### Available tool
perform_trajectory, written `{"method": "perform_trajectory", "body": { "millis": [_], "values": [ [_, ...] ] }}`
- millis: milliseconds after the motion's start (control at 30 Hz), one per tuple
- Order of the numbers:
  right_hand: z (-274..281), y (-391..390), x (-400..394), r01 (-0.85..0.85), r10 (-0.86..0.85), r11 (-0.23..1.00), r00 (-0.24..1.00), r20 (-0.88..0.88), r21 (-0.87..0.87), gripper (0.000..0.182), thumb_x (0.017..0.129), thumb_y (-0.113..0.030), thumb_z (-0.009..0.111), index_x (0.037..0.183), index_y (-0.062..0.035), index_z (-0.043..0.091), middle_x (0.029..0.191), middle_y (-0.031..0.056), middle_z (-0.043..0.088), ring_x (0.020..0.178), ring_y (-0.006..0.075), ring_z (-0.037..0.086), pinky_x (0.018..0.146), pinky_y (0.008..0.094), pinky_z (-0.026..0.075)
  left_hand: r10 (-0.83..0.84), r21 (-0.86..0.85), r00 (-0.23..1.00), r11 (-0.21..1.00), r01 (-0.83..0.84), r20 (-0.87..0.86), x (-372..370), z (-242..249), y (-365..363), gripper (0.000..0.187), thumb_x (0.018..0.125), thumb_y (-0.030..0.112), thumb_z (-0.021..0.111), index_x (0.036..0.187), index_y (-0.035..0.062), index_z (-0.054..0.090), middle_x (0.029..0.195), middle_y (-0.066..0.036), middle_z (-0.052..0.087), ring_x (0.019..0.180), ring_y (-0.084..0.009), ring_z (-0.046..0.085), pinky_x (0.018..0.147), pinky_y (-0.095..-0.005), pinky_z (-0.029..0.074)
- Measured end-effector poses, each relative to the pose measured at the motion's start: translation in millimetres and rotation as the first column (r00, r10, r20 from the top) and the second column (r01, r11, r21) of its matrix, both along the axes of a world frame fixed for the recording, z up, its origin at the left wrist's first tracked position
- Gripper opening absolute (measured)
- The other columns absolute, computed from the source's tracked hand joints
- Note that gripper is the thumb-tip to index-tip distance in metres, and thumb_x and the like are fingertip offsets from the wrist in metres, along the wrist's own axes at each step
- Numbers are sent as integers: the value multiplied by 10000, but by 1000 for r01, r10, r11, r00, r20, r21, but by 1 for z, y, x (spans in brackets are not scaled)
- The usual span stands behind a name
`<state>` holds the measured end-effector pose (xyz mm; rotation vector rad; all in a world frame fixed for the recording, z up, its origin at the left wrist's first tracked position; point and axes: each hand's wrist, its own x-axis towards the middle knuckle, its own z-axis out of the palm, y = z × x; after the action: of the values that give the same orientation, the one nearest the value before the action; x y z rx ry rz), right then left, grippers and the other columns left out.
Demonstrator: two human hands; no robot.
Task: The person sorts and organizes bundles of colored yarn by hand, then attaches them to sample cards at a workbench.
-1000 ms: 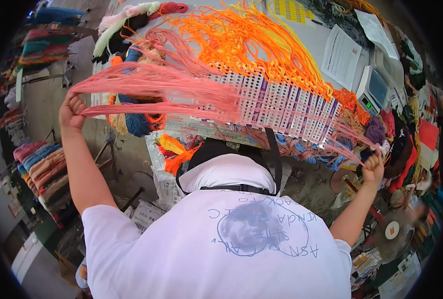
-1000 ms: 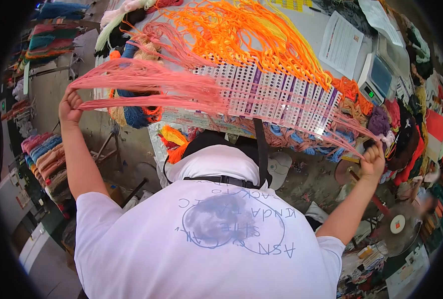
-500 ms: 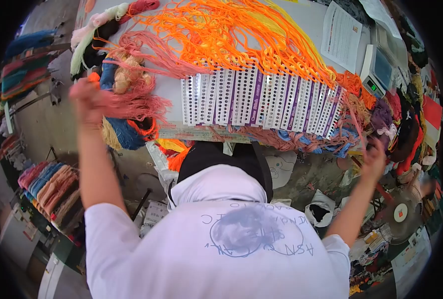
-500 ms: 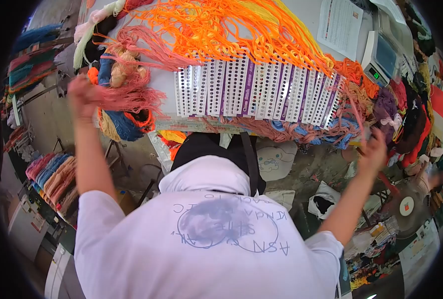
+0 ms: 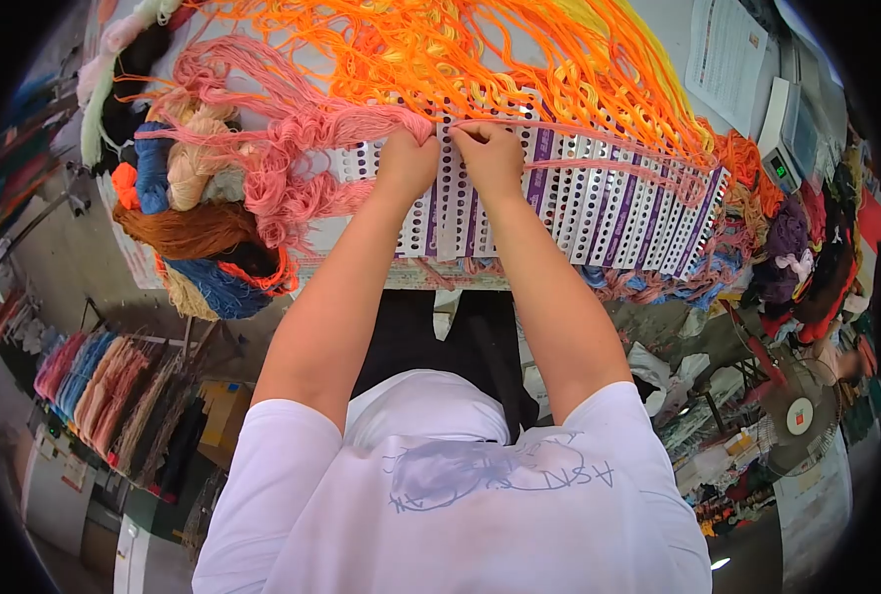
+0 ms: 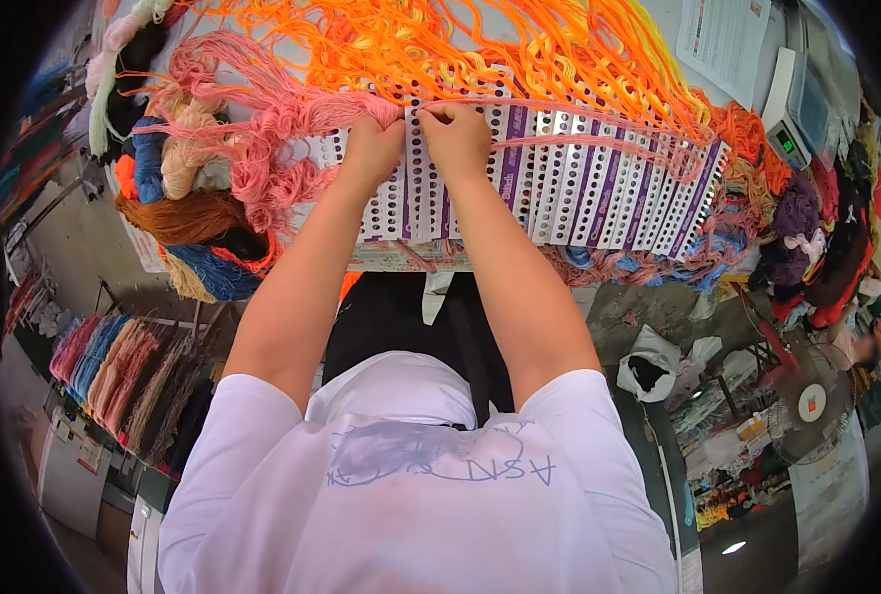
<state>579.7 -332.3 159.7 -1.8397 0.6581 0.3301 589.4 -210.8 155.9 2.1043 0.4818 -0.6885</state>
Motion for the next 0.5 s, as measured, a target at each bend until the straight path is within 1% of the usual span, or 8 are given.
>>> {"method": "perform_trajectory", "body": {
  "millis": [33,100,133,200,300,367,467,500],
  "values": [
    [-2,2,1,22,-23,1000,1000,-19,-20,147,733,-189,690,802,-58,694,721,53,660,643,140,613,627,273,470,0,-5,1000,1000,0,-5,-1,-5,1,234,767,176,546,806,-37,636,733,-219,634,674,-313,635,631,-391,473],
    [-5,2,1,40,-42,998,998,-43,-44,141,729,-188,696,776,-55,690,725,53,662,647,148,618,624,277,471,178,-279,980,940,-196,-91,-2,-16,3,197,791,143,544,787,-31,636,665,-122,624,567,-191,588,534,-332,445],
    [-5,2,1,61,-63,998,997,-54,-33,137,725,-188,699,761,-57,686,724,53,661,652,157,621,625,281,471,290,-448,940,827,-340,-178,-2,-13,1,150,806,119,571,776,-13,634,625,-32,573,508,-86,490,448,-269,379],
    [-2,3,-2,19,-24,995,999,-45,-99,113,726,-171,686,772,-68,679,764,53,648,680,185,624,631,296,476,214,-404,954,870,-283,-208,1,-7,6,81,819,75,585,817,14,639,666,28,558,535,-54,462,468,-233,363],
    [-4,7,-15,-139,231,939,932,280,-313,128,740,-114,620,853,-75,664,896,46,618,752,235,621,666,326,492,165,-429,978,880,-203,-125,0,-20,14,150,789,138,645,806,-11,642,626,-5,567,508,-65,464,436,-253,365],
    [-3,5,-23,-173,286,933,890,356,-317,155,735,-93,599,874,-76,667,925,51,616,778,235,621,680,325,495,186,-463,975,859,-221,-120,1,-19,15,188,770,159,673,822,-20,656,654,-6,587,541,-66,482,468,-251,387],
    [-1,-4,-25,-215,258,960,927,273,-177,186,736,-77,574,893,-68,674,920,47,610,770,207,612,682,308,494,184,-437,965,864,-250,-189,0,-25,15,201,762,164,673,827,-26,661,685,-23,617,571,-81,520,493,-258,415],
    [-7,-7,-25,-221,264,961,914,309,-165,211,736,-87,578,932,-79,656,923,44,598,736,198,607,667,309,495,201,-323,973,919,-228,-113,-2,-28,13,200,763,161,671,839,-24,662,691,-29,630,586,-91,541,516,-261,430]
  ]
}}
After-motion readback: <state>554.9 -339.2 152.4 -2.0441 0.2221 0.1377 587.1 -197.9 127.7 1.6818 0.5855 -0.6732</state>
